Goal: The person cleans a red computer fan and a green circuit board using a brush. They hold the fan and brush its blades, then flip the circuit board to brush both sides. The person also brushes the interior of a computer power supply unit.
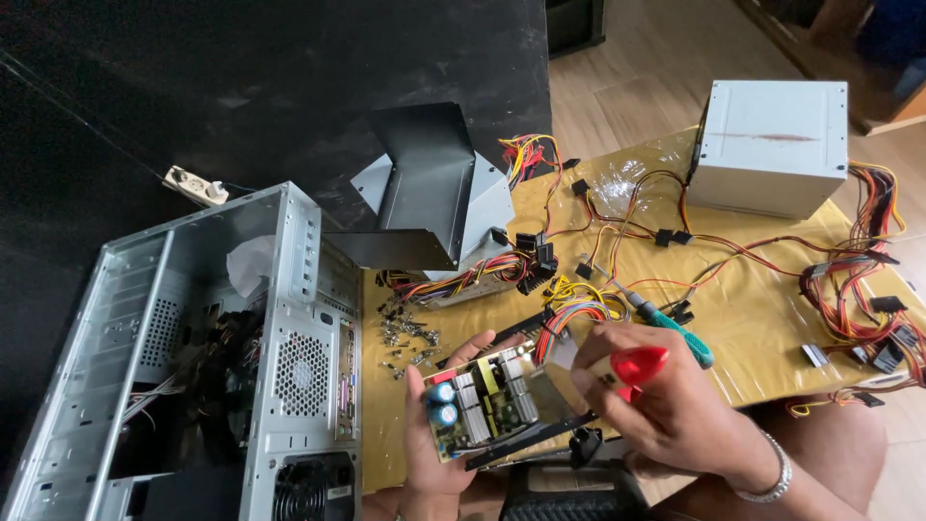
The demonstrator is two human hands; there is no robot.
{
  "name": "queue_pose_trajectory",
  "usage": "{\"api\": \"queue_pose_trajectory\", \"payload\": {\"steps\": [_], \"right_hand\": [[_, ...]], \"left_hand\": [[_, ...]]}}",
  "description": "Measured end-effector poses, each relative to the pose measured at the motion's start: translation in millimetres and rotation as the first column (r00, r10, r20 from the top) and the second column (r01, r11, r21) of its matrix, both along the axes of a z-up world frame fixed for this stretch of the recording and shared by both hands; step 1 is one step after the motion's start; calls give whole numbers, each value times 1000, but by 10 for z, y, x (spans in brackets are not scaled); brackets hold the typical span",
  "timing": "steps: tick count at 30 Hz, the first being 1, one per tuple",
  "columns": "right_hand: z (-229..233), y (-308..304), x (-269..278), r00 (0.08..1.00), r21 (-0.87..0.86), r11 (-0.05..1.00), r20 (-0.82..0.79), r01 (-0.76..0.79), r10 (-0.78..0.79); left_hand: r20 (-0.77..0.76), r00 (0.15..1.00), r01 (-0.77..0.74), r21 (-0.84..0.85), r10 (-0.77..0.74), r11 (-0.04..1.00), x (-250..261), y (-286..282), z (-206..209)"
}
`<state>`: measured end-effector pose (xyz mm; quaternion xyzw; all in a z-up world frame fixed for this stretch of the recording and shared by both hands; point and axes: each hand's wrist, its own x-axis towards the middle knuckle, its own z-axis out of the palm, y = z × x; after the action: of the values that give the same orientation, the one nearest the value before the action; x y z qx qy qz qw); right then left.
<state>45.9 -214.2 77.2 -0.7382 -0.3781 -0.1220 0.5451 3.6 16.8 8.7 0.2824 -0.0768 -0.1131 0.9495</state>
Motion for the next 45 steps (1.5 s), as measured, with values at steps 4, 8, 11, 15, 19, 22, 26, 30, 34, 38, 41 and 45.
{"api": "queue_pose_trajectory", "payload": {"steps": [4, 8, 11, 15, 19, 22, 26, 30, 34, 38, 41, 45], "right_hand": [[61, -35, 5, 1000, -35, 999, 3, -2, 2], [-66, -32, -125, 997, -108, 994, 68, 32, -25], [-109, -27, -256, 973, -143, 989, 221, -35, 66], [-398, -104, -333, 982, -128, 984, 159, 121, -100], [-415, -106, -267, 994, 33, 999, 103, -42, 39], [-321, -333, -61, 976, -103, 977, -128, -188, 175], [-269, -315, 20, 993, -25, 997, -93, -78, 75], [-173, -371, 108, 960, -29, 963, -94, -267, 264], [-8, -315, 48, 945, -13, 946, -54, -324, 323], [-7, -327, 133, 937, -198, 919, 6, -341, 349], [-60, -374, 105, 964, -119, 957, -64, -263, 257], [-174, -301, 52, 997, -129, 988, -15, -83, 82]], "left_hand": [[-244, 969, 0, 111, 27, 994, 26, 91, 116], [-368, 918, -42, 275, 146, 960, 49, 130, 300], [-470, 875, 30, 292, 116, 956, 67, 123, 412], [-420, 904, 25, 234, 78, 972, 71, 166, 371], [-431, 899, -28, 127, 80, 992, 77, 140, 360], [-423, 904, -14, 119, 63, 993, 57, 156, 364], [-300, 953, 40, -16, -43, 999, -4, 201, 234], [-312, 950, -13, -45, -1, 999, -4, 157, 204], [-254, 967, -33, -58, 18, 998, -10, 148, 193], [-212, 977, 0, -54, -11, 999, -10, 114, 213], [-228, 973, -28, -44, 17, 999, -22, 114, 223], [-185, 983, -10, -37, 3, 999, -38, 101, 234]]}}
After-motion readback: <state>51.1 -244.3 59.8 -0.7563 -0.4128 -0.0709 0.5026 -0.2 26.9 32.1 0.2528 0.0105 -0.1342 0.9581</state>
